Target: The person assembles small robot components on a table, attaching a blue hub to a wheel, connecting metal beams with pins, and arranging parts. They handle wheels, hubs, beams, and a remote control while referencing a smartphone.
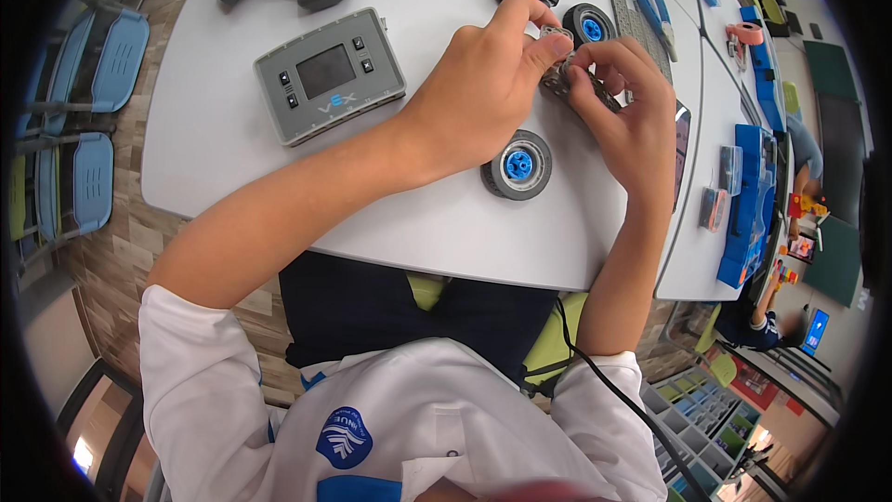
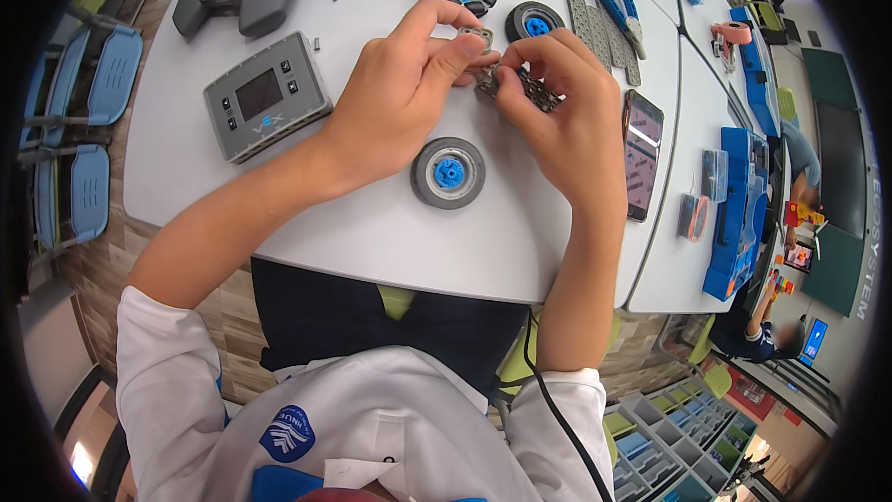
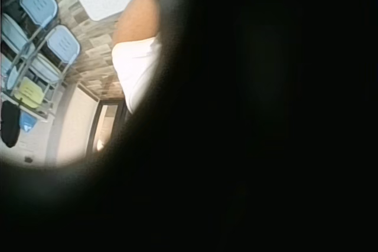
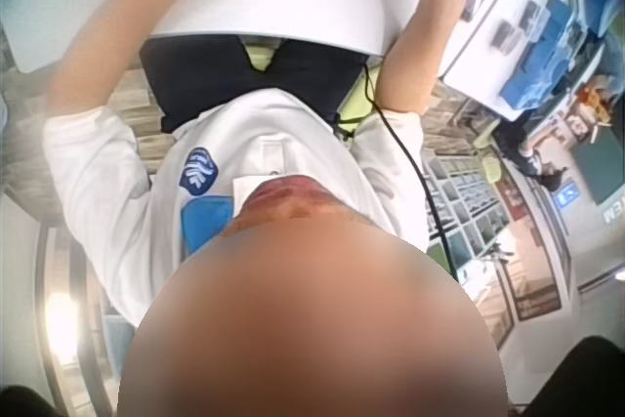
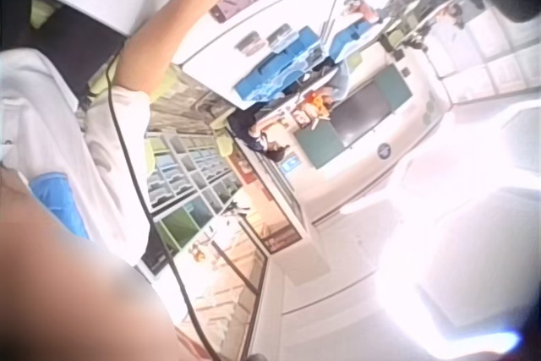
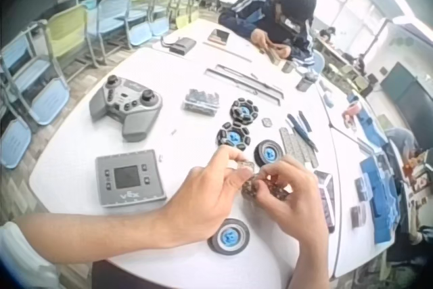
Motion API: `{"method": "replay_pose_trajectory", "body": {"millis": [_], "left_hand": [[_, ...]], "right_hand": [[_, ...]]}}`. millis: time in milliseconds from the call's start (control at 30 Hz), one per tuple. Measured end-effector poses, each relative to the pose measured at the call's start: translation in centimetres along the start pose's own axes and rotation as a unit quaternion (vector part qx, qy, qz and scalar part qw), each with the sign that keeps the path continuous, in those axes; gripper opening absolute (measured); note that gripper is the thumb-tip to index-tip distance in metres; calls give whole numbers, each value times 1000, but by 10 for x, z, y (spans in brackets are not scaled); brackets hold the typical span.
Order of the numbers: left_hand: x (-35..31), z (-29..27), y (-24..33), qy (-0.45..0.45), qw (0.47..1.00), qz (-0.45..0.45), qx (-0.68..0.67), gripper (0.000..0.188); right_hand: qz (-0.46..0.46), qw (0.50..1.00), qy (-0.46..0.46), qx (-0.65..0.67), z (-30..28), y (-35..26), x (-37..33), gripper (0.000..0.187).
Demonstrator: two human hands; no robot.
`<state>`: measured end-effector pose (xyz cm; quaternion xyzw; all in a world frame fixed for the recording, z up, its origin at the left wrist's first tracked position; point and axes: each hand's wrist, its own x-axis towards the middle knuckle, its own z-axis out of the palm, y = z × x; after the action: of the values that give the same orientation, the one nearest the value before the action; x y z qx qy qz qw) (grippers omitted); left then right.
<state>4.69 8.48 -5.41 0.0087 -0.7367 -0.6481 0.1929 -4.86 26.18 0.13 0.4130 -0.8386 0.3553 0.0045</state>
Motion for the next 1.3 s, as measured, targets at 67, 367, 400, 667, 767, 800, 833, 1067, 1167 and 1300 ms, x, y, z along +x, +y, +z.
{"method": "replay_pose_trajectory", "body": {"millis": [67, 367, 400, 667, 767, 800, 833, 1067, 1167, 1300], "left_hand": [[0, 0, 1, -6, 1000, -6, 13, 29], [0, 0, -1, -25, 999, 8, 36, 28], [0, -1, -1, -27, 999, 16, 23, 28], [-2, -1, -2, -25, 1000, 3, 4, 32], [-2, 0, -2, -25, 1000, -2, 14, 32], [-2, 0, -2, -27, 999, -5, 19, 32], [-2, 0, -2, -25, 999, -4, 20, 32], [-3, -1, 1, -17, 1000, -13, 13, 33], [-3, -1, 2, -20, 1000, -18, 16, 34], [-2, 0, 2, -30, 999, -28, -23, 35]], "right_hand": [[-1, 1000, -7, 6, -1, 1, 1, 12], [46, 987, -26, 150, -1, 19, -9, 12], [56, 985, -28, 163, -1, 21, -10, 12], [60, 991, -24, 115, -2, 18, -9, 12], [42, 997, -29, 61, -5, 9, -7, 13], [34, 998, -35, 48, -6, 5, -6, 13], [30, 998, -39, 39, -8, 1, -4, 14], [-34, 989, -86, -114, -13, -19, 8, 9], [-44, 980, -107, -161, -15, -21, 13, 10], [6, 992, -110, -65, -17, -17, 12, 16]]}}
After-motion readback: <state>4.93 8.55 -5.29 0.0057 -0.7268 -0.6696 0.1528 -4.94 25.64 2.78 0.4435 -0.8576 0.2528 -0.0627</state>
